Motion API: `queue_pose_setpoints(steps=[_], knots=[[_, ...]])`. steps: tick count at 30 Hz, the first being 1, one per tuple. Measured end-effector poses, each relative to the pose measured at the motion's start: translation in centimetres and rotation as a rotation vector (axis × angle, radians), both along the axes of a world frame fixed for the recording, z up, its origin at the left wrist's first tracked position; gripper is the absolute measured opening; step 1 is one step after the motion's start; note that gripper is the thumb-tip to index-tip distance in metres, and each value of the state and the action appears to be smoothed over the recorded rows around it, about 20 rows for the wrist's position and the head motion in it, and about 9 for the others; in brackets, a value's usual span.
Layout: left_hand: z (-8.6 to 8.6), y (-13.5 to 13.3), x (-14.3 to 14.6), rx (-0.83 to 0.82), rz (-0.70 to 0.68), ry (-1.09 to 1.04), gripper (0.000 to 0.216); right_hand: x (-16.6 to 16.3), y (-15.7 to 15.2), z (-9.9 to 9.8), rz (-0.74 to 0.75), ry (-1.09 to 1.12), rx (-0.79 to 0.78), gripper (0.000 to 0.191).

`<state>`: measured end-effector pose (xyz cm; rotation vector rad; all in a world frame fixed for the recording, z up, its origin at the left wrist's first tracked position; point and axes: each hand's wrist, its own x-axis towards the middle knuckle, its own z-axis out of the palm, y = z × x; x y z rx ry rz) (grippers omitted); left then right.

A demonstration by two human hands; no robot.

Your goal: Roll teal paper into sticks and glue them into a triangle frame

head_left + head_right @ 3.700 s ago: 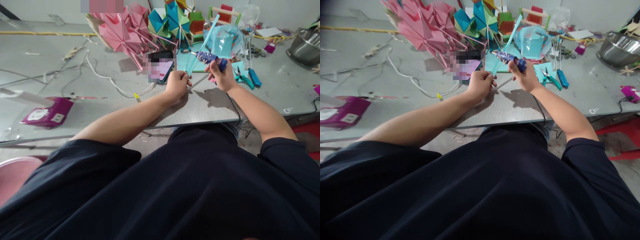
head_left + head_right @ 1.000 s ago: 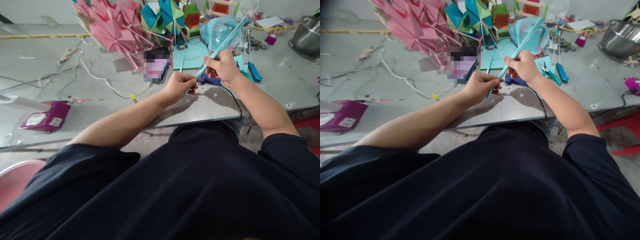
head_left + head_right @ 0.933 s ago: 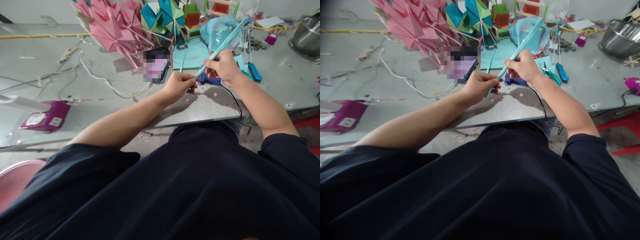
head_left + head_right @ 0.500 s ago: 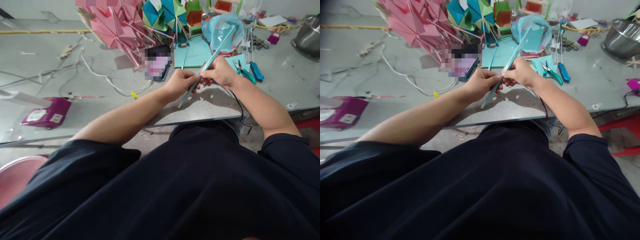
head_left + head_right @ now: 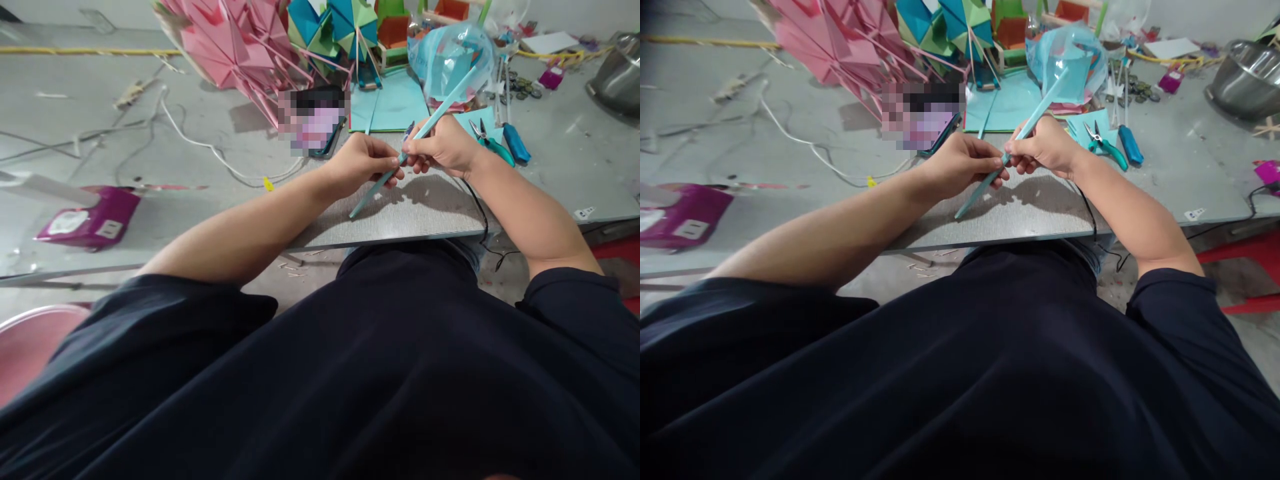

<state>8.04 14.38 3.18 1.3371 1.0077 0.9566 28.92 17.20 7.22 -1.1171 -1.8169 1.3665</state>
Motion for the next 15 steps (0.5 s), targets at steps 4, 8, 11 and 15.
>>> queue_pose_setpoints(steps=[4,8,11,15], knots=[[-0.1,0.0,0.2,-0.023,0.069,-0.019,0.011,0.1,-0.2,0.1,0.029,-0.014,-0.050,0.029],[0.0,-0.1,0.2,0.018,0.054,0.005,0.016,0.2,0.1,0.1,0.012,0.028,-0.087,0.039],[0.2,-0.2,0.0,0.026,0.009,-0.004,0.014,0.3,0.6,-0.2,-0.029,0.053,-0.067,0.048],[0.3,-0.3,0.2,-0.003,-0.005,-0.018,0.012,0.1,0.8,-0.4,-0.022,0.018,-0.050,0.054]])
